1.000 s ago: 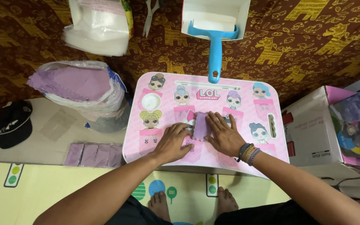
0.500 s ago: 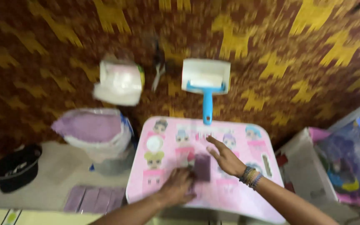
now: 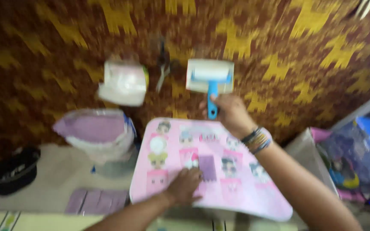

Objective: Cleaning small purple pads with a lint roller and placing them into individual plastic bags for packaging.

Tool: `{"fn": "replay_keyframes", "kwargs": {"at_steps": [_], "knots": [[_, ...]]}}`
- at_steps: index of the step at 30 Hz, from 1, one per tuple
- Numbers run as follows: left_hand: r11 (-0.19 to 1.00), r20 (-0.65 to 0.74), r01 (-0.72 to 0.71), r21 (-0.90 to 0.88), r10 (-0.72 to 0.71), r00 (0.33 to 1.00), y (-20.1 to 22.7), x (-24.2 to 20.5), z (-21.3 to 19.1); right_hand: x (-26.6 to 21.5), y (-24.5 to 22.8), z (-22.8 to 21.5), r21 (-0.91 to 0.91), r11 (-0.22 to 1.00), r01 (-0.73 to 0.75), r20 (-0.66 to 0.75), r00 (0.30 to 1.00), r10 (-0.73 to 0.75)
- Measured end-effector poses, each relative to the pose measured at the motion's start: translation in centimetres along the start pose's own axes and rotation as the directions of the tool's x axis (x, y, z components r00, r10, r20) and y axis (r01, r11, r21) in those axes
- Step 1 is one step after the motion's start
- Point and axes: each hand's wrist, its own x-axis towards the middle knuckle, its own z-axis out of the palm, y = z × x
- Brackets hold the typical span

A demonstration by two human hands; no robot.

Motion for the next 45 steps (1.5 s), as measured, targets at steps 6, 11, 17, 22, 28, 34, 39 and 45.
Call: {"fn": "replay_keyframes", "kwargs": {"at_steps": [6,11,17,22,28,34,39,45], "knots": [[0.991,0.191,0.125,0.043,-0.131,0.973,2.3,0.3,-4.1,-6.2,-1.7,-1.9,-0.033,0.995,0.089,0.283,0.956,-0.076],[0.978,0.349,0.197,0.068,-0.208,0.914,3.0,0.0,-6.1,-9.8,2.3,-5.7,-0.168,0.985,-0.026,0.117,0.992,0.046],[0.996,0.268,0.074,0.044,-0.083,0.96,2.8,-0.6,-5.7,-9.3,8.0,-9.9,-0.334,0.839,-0.429,-0.155,0.903,0.4],[0.993,0.109,-0.095,0.07,0.087,0.99,2.5,-0.9,-3.6,-7.3,10.4,-10.5,-0.458,0.704,-0.543,-0.178,0.832,0.525],[0.999,0.188,-0.051,0.02,0.046,0.981,2.5,-1.0,-3.5,-5.9,12.6,-10.9,-0.481,0.662,-0.574,-0.193,0.806,0.559],[0.996,0.181,-0.067,0.051,0.057,0.982,2.3,-0.8,-3.7,-4.9,12.9,-10.0,-0.471,0.661,-0.584,-0.214,0.803,0.556],[0.996,0.18,-0.06,0.067,0.047,0.982,2.2,-0.7,-2.8,-4.3,13.9,-9.5,-0.451,0.686,-0.571,-0.214,0.815,0.538],[0.995,0.195,-0.035,0.092,0.016,0.981,2.5,-0.2,-2.6,-4.4,13.5,-8.7,-0.374,0.77,-0.518,-0.231,0.856,0.463]]}}
